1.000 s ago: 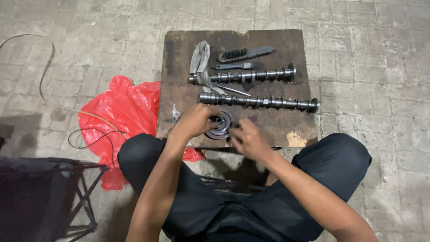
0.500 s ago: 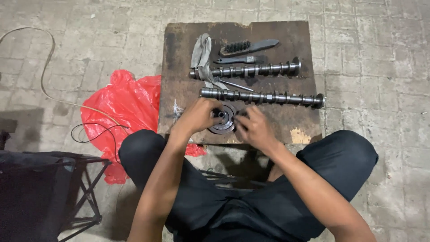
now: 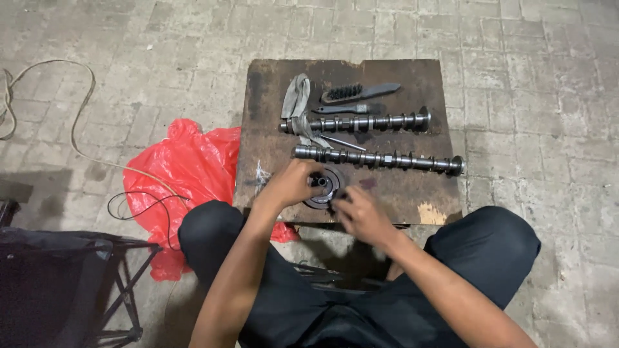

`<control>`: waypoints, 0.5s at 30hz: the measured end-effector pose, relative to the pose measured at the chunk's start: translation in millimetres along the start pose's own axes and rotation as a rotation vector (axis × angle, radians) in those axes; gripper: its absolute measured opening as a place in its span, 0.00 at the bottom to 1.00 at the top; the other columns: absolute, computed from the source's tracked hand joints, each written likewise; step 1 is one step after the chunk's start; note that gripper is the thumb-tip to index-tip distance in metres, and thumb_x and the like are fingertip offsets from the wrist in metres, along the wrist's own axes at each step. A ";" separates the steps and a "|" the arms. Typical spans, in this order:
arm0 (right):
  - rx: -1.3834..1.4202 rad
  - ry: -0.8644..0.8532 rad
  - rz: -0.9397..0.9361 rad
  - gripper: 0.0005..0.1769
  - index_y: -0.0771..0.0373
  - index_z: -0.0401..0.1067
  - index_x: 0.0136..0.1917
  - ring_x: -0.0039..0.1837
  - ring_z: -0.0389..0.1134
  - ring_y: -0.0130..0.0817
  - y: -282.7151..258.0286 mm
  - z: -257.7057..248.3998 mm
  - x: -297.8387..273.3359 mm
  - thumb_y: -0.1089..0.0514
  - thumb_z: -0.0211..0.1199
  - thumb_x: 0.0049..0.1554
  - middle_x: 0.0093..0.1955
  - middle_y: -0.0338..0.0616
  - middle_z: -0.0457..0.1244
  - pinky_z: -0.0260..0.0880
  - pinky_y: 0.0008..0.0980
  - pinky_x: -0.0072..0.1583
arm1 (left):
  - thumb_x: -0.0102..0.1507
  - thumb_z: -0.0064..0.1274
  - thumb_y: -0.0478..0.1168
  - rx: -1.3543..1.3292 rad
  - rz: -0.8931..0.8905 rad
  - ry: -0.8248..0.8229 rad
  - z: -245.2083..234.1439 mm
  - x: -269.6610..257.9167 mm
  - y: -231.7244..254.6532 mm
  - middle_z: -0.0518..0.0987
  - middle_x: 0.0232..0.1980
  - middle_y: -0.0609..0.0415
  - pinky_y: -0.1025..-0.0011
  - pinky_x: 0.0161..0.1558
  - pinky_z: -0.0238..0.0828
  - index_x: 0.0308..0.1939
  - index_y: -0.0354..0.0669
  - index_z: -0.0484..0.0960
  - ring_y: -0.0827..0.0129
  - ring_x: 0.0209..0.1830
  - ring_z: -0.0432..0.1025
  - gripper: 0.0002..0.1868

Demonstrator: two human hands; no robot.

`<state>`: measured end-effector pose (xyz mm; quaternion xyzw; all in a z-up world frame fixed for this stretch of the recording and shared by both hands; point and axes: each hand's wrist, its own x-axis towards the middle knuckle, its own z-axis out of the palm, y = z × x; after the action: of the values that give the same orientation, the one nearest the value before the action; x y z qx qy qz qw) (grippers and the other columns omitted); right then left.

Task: The person sits on the floor and scrubs a circular metal part using a small abrasive pad. Two long camshafts, a wire brush, and a knife are visible on the wooden board nearby. The person rotates the part to clean different areas.

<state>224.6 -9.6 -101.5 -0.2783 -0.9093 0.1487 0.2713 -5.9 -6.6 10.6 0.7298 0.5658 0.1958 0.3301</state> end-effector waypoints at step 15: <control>-0.079 -0.065 0.145 0.04 0.61 0.77 0.44 0.44 0.68 0.44 -1.9 -33.7 26.9 0.62 0.68 0.54 0.41 0.46 0.64 0.70 0.38 0.46 | 0.54 0.65 0.40 0.048 -0.032 -0.027 3.1 2.4 -4.2 0.86 0.48 0.46 0.55 0.55 0.76 0.48 0.42 0.86 0.49 0.54 0.79 0.19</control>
<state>224.4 8.7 -62.4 -0.3490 -0.9002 0.1410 0.2189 -6.2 -4.6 5.3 0.7309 0.5774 0.1671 0.3232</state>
